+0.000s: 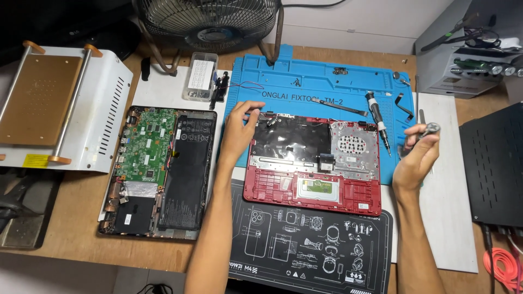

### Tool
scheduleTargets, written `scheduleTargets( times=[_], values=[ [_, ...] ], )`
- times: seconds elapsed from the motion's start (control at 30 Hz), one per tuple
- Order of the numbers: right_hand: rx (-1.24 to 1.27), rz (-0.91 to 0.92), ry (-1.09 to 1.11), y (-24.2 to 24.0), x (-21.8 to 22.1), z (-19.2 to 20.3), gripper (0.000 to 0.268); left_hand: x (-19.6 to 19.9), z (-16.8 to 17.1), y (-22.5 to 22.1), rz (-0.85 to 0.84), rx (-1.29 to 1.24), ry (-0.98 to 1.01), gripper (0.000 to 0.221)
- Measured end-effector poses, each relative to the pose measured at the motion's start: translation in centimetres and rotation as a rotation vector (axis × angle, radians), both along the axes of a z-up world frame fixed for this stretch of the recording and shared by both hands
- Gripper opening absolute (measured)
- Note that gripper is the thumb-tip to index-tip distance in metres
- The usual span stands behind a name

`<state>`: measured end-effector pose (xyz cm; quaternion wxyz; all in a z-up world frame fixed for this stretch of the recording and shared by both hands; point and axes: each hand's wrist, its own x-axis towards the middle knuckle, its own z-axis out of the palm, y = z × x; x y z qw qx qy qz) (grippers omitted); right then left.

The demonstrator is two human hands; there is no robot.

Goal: Detaching the screen assembly from a laptop chassis by removing screws and disconnecting internal components.

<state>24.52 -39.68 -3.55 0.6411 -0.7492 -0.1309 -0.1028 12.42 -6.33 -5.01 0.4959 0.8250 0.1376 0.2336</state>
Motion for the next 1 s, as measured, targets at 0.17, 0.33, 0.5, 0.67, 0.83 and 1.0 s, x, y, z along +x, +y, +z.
scheduleTargets(
  times=[0.17,0.33,0.5,0.67,0.83,1.0],
  values=[
    [-0.263,0.046,-0.191,-0.5,0.6,-1.3,0.066,-0.1,0.0,-0.1,-0.003,-0.009,0.010,0.025],
    [-0.284,0.072,-0.247,-0.7,1.2,-1.9,0.062,-0.1,0.3,-0.2,0.003,-0.010,0.023,0.025],
    [-0.291,-0.019,-0.339,-1.0,1.7,-2.8,0.046,-0.2,0.6,-0.2,0.014,0.006,0.012,0.026],
    [-0.215,-0.074,-0.269,-0.4,0.9,-1.1,0.039,0.0,1.4,-0.5,0.002,0.013,0.012,0.025],
    [-0.297,-0.046,-0.205,0.2,0.6,-0.5,0.013,-0.2,1.6,-0.4,0.013,0.013,0.013,0.025],
    [-0.428,0.040,-0.335,0.4,0.6,-0.5,0.019,-0.2,1.2,-0.3,0.007,0.003,0.018,0.026]
  ],
)
